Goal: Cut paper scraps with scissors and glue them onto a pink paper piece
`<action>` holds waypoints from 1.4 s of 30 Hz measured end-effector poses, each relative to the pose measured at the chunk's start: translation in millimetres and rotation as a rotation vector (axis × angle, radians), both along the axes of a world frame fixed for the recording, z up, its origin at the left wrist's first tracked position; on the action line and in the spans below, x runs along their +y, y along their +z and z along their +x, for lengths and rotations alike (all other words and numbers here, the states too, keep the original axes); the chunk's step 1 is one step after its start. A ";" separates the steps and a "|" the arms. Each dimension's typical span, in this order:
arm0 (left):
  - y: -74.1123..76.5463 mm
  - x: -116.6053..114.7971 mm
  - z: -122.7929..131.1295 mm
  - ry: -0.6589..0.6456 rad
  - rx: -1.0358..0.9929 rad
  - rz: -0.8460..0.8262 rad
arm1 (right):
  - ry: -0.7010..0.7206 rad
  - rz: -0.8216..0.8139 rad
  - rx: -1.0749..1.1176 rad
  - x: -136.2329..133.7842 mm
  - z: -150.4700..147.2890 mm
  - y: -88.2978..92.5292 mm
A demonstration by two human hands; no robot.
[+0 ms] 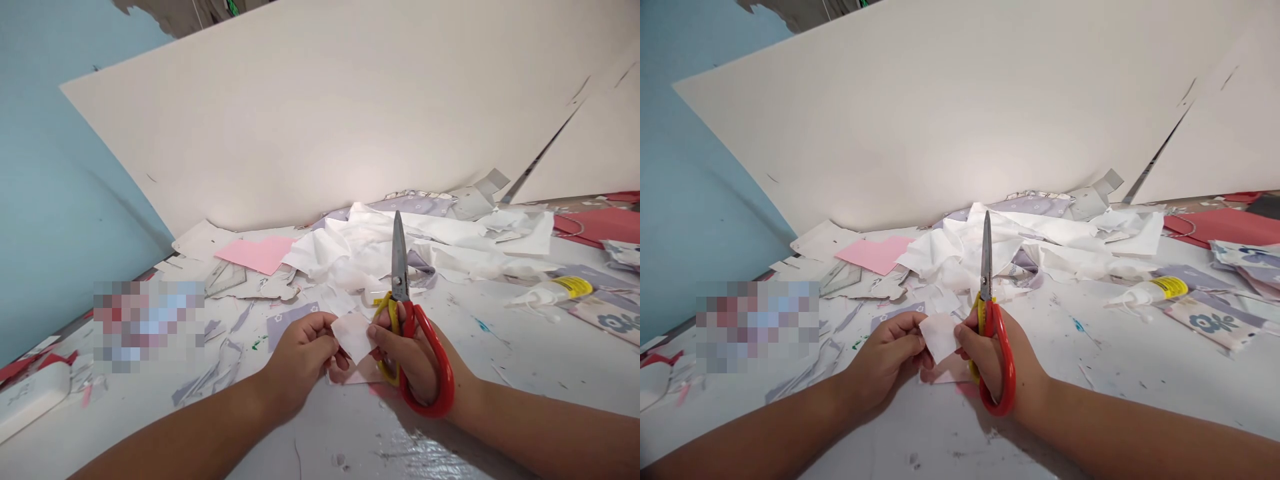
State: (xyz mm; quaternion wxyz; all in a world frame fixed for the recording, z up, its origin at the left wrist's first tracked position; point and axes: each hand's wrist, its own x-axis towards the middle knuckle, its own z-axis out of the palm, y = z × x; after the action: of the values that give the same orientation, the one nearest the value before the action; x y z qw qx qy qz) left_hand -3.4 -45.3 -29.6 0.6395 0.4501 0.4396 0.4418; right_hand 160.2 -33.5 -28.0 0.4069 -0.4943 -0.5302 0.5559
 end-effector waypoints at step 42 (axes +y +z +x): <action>13.1 2.6 -0.6 0.040 0.154 0.059 | 0.142 0.128 -0.153 -0.9 4.4 17.5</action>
State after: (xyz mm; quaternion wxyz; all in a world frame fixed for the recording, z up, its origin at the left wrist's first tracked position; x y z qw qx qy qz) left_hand -4.0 -42.7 -16.5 0.5812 0.4924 0.4832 0.4316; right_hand 164.5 -34.4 -10.6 0.3558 -0.4694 -0.6278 0.5088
